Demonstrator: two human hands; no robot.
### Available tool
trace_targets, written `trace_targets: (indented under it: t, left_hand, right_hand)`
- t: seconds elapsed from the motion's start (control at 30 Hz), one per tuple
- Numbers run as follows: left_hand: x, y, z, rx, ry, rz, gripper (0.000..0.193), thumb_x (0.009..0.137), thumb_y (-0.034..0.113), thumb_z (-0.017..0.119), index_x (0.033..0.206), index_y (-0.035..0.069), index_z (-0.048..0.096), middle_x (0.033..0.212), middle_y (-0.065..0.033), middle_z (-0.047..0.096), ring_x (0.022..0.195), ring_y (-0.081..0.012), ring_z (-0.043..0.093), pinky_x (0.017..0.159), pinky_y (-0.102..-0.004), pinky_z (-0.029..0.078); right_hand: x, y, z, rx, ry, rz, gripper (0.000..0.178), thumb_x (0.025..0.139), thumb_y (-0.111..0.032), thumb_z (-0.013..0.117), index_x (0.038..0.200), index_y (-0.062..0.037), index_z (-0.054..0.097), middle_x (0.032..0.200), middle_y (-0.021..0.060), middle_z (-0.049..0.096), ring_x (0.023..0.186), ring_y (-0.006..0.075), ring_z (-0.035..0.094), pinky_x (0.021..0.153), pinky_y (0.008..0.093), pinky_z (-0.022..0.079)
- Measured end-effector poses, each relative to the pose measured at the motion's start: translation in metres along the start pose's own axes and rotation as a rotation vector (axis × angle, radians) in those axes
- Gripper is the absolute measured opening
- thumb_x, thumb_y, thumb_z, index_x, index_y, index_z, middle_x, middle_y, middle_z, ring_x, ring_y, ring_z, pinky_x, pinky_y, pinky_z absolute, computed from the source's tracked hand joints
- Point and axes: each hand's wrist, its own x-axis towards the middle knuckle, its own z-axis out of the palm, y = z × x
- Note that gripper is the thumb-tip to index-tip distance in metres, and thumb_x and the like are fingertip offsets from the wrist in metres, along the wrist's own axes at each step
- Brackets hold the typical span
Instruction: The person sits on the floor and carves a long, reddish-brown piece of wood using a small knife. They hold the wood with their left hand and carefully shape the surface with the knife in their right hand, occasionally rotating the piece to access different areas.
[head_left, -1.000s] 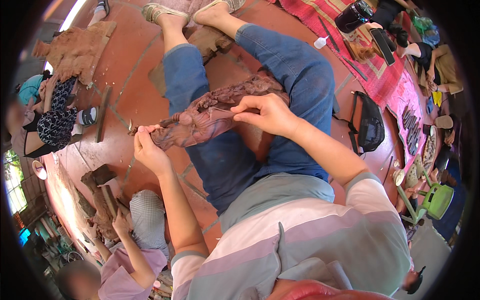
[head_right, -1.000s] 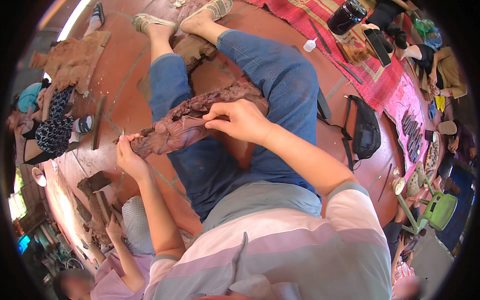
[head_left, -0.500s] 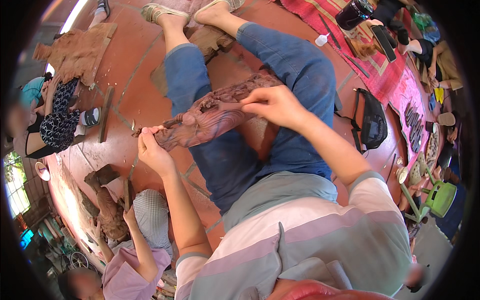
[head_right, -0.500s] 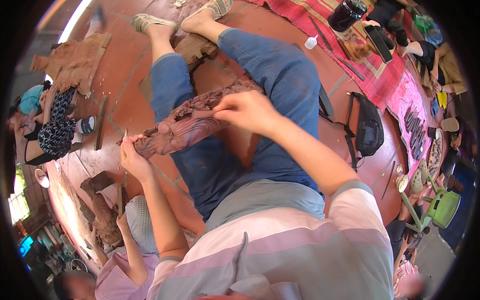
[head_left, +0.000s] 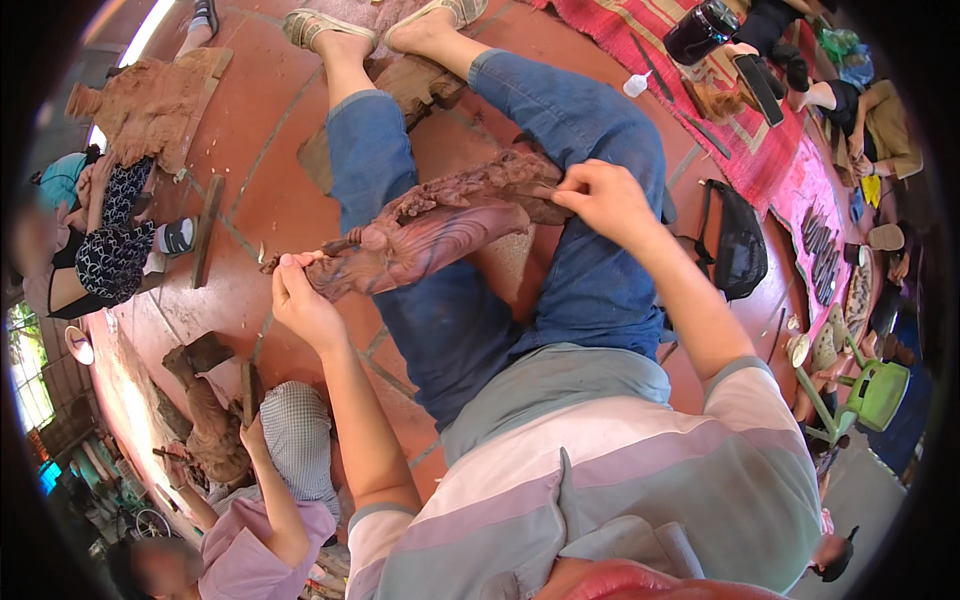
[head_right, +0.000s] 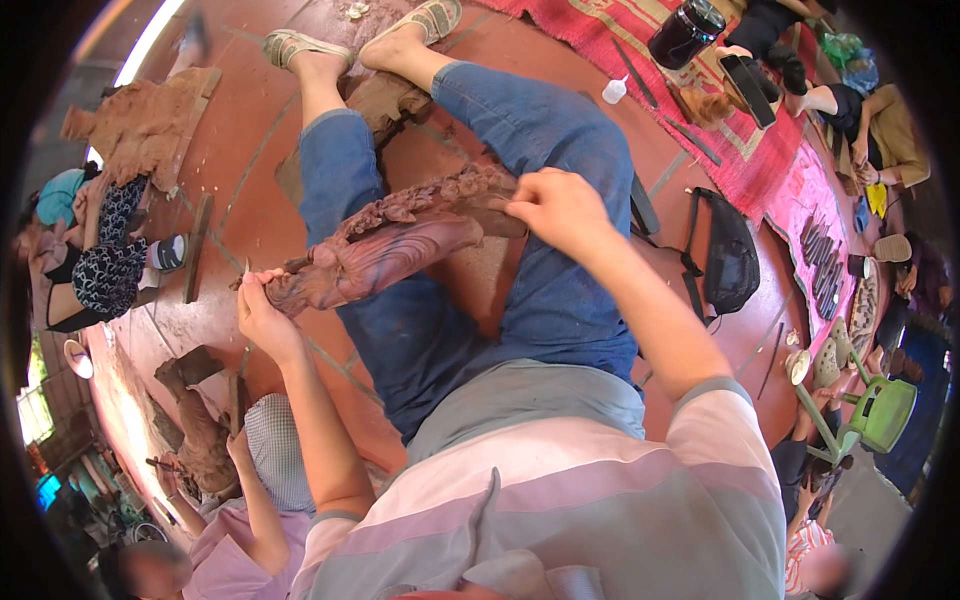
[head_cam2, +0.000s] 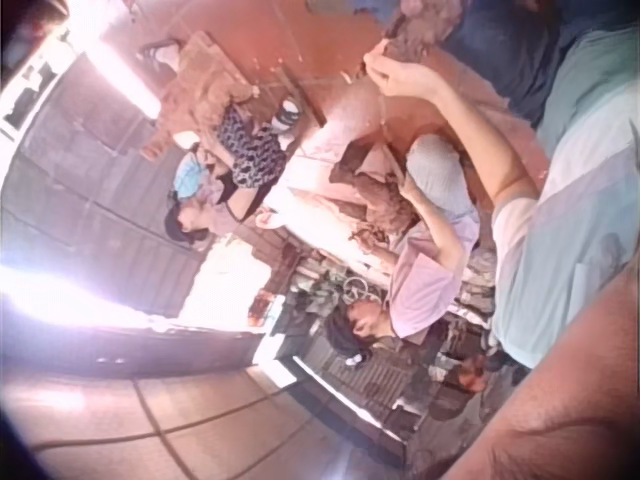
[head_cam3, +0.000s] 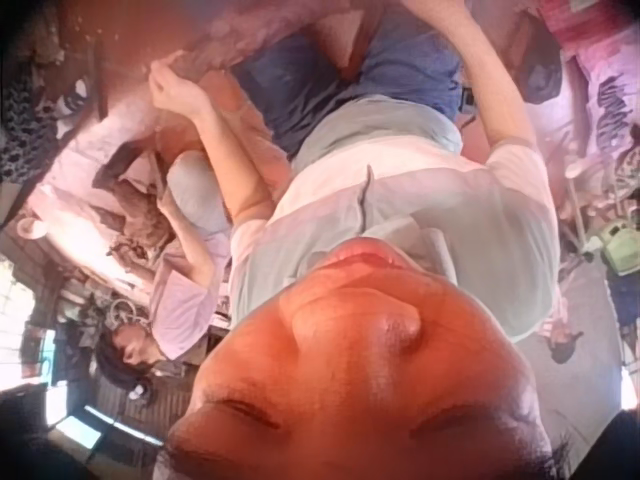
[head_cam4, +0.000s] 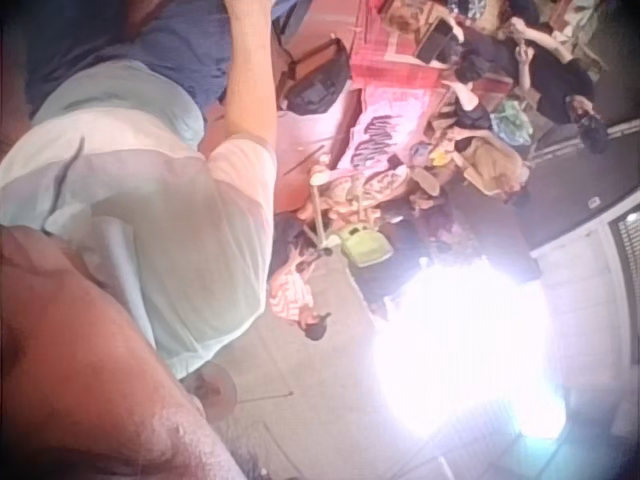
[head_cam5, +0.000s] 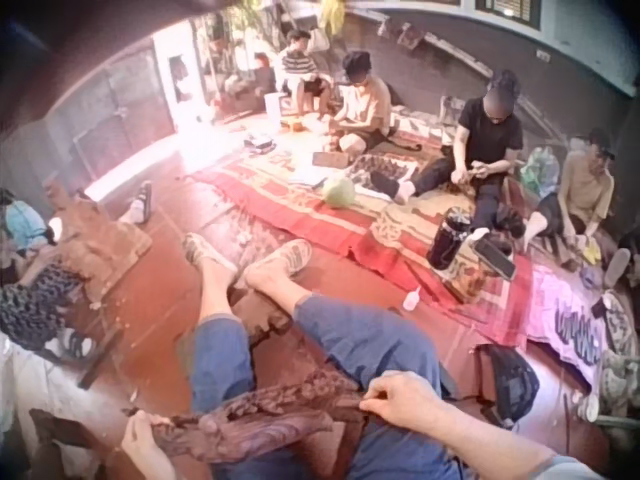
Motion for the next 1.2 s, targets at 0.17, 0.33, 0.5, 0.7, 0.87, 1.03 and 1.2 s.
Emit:
trace_targets:
  t: [0.17, 0.33, 0.5, 0.7, 0.87, 1.03, 1.2]
  left_hand:
    - [-0.002, 0.003, 0.002, -0.007, 0.028, -0.031, 0.030, 0.095, 0.018, 0.047, 0.075, -0.002, 0.056, 0.078, -0.0090, 0.062, 0.073, -0.0143, 0.057, 0.070, -0.0266, 0.047]
    - [-0.001, 0.008, 0.003, 0.033, 0.028, -0.014, 0.030, 0.095, 0.018, 0.048, 0.075, -0.001, 0.056, 0.077, -0.0087, 0.062, 0.072, -0.0139, 0.057, 0.069, -0.0263, 0.047]
    - [-0.002, 0.005, 0.001, 0.000, 0.033, -0.029, 0.030, 0.095, 0.018, 0.047, 0.074, -0.001, 0.057, 0.076, -0.0086, 0.062, 0.071, -0.0132, 0.057, 0.068, -0.0256, 0.047]
    - [-0.002, -0.002, -0.001, 0.022, 0.028, -0.006, 0.029, 0.095, 0.018, 0.047, 0.075, -0.001, 0.057, 0.076, -0.0081, 0.062, 0.072, -0.0130, 0.057, 0.070, -0.0261, 0.046]
    - [-0.003, 0.000, 0.001, 0.032, 0.027, -0.015, 0.030, 0.095, 0.020, 0.046, 0.077, 0.000, 0.056, 0.078, -0.0098, 0.061, 0.074, -0.0149, 0.058, 0.069, -0.0270, 0.047]
    - [-0.003, 0.003, -0.001, 0.031, 0.021, -0.034, 0.030, 0.095, 0.019, 0.047, 0.074, -0.001, 0.057, 0.078, -0.0086, 0.062, 0.073, -0.0126, 0.056, 0.070, -0.0260, 0.046]
    - [-0.006, 0.001, -0.001, 0.028, 0.013, -0.015, 0.031, 0.095, 0.019, 0.047, 0.075, -0.001, 0.056, 0.078, -0.0082, 0.062, 0.072, -0.0127, 0.056, 0.069, -0.0258, 0.046]
  right_hand:
    - [-0.022, -0.029, -0.025, 0.237, 0.028, -0.059, 0.019, 0.076, -0.009, 0.065, 0.094, -0.0064, 0.061, 0.076, 0.0014, 0.053, 0.066, 0.0066, 0.053, 0.054, 0.0216, 0.040]
    - [-0.024, -0.060, 0.027, 0.351, 0.110, -0.370, 0.016, 0.077, -0.003, 0.065, 0.092, -0.0043, 0.063, 0.084, 0.0076, 0.058, 0.070, 0.0146, 0.059, 0.059, 0.0248, 0.048]
    - [-0.020, -0.073, 0.048, 0.333, 0.147, -0.372, 0.014, 0.078, -0.006, 0.062, 0.091, -0.0030, 0.065, 0.089, 0.0133, 0.062, 0.081, 0.0290, 0.063, 0.070, 0.0336, 0.052]
    - [-0.024, -0.019, 0.038, 0.109, 0.258, -0.277, 0.015, 0.078, -0.008, 0.061, 0.092, -0.0045, 0.066, 0.088, 0.0162, 0.066, 0.082, 0.0290, 0.065, 0.071, 0.0336, 0.052]
    - [-0.035, -0.016, 0.003, 0.165, 0.135, -0.068, 0.014, 0.077, -0.016, 0.067, 0.086, -0.0063, 0.066, 0.084, 0.0109, 0.066, 0.078, 0.0267, 0.064, 0.068, 0.0324, 0.051]
    - [-0.017, -0.061, 0.049, 0.299, 0.204, -0.416, 0.013, 0.079, -0.021, 0.067, 0.087, -0.0105, 0.066, 0.081, 0.0065, 0.063, 0.076, 0.0259, 0.062, 0.065, 0.0345, 0.050]
    - [-0.008, 0.012, 0.056, 0.117, 0.202, -0.255, 0.015, 0.078, -0.017, 0.068, 0.090, -0.0082, 0.068, 0.081, 0.0103, 0.065, 0.075, 0.0258, 0.064, 0.065, 0.0338, 0.050]
